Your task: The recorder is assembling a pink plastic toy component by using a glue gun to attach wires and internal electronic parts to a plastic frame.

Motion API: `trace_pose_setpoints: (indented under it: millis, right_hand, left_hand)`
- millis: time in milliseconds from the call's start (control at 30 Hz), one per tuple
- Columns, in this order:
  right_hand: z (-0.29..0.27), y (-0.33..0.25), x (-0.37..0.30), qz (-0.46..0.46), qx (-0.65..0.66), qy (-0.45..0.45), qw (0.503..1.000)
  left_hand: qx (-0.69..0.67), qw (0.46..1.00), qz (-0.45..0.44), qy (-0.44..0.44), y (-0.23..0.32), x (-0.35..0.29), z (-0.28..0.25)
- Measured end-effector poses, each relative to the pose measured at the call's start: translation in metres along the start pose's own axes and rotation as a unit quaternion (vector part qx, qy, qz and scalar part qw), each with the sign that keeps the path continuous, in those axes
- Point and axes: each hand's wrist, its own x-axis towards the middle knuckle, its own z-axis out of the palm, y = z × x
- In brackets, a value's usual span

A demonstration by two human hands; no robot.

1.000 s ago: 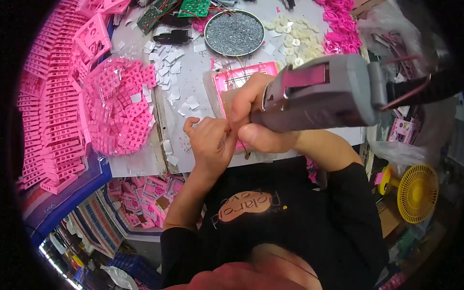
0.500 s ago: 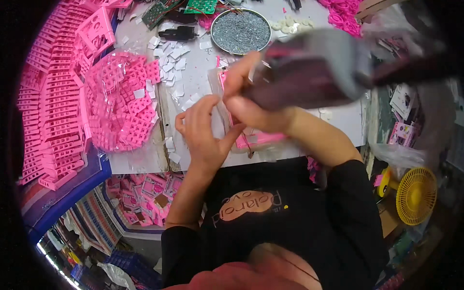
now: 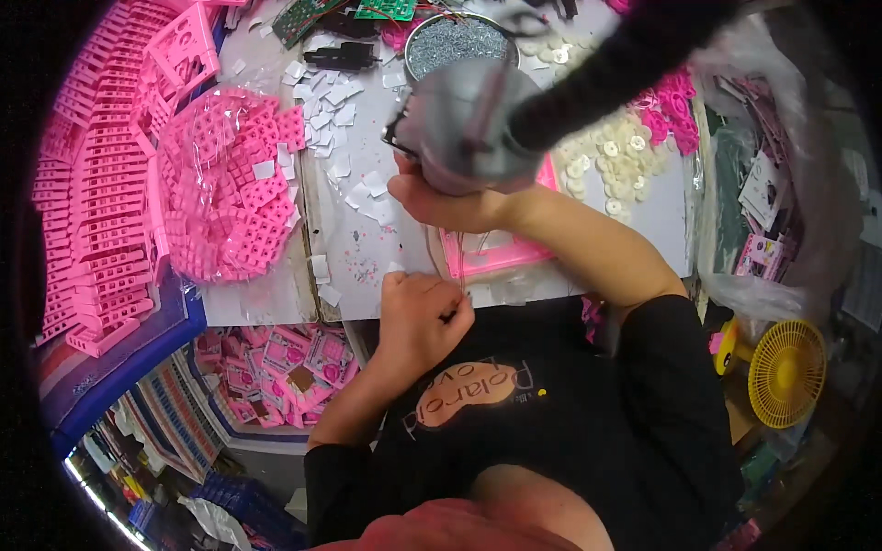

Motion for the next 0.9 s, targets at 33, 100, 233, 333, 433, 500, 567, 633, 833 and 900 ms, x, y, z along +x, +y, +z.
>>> trace_pose_setpoints:
  millis: [33, 100, 233, 333, 433, 500, 567, 633, 833, 900]
  right_hand:
    - [0.003, 0.004, -0.001, -0.013, -0.006, 0.019, 1.000]
    - [0.009, 0.010, -0.002, -0.050, -0.032, 0.068, 0.996]
    - [-0.001, -0.006, 0.005, 0.004, 0.093, 0.109, 0.990]
    - [-0.018, -0.022, 0.012, 0.014, 0.124, 0.116, 0.985]
    - [-0.030, -0.037, 0.002, -0.019, 0.072, 0.131, 0.989]
    - [-0.046, -0.032, -0.025, -0.023, -0.079, 0.166, 0.983]
    - [-0.055, -0.012, -0.058, -0.019, -0.182, 0.201, 0.962]
    - [-0.057, -0.018, -0.084, 0.095, -0.194, 0.101, 0.971]
    - [-0.034, -0.018, -0.061, 0.103, -0.160, -0.105, 0.976]
    - [-0.036, -0.012, -0.057, 0.072, -0.171, -0.103, 0.977]
  left_hand:
    - [-0.030, 0.999, 0.002, -0.043, 0.000, 0.001, -0.012]
    - [0.048, 0.998, -0.043, 0.017, -0.006, 0.010, -0.036]
    - [0.104, 0.988, 0.010, 0.118, 0.016, 0.035, -0.054]
    - [0.127, 0.986, 0.101, -0.022, 0.021, 0.043, -0.015]
    - [0.143, 0.982, 0.099, -0.074, 0.018, 0.048, -0.012]
    - [0.120, 0.984, 0.126, -0.045, 0.013, 0.049, -0.015]
    - [0.104, 0.984, 0.140, -0.036, 0.009, 0.046, -0.017]
    - [0.087, 0.983, 0.158, -0.036, 0.007, 0.051, -0.022]
    - [-0.088, 0.994, 0.061, -0.001, -0.001, 0.065, -0.033]
    - [-0.085, 0.995, 0.033, 0.031, 0.002, 0.062, -0.024]
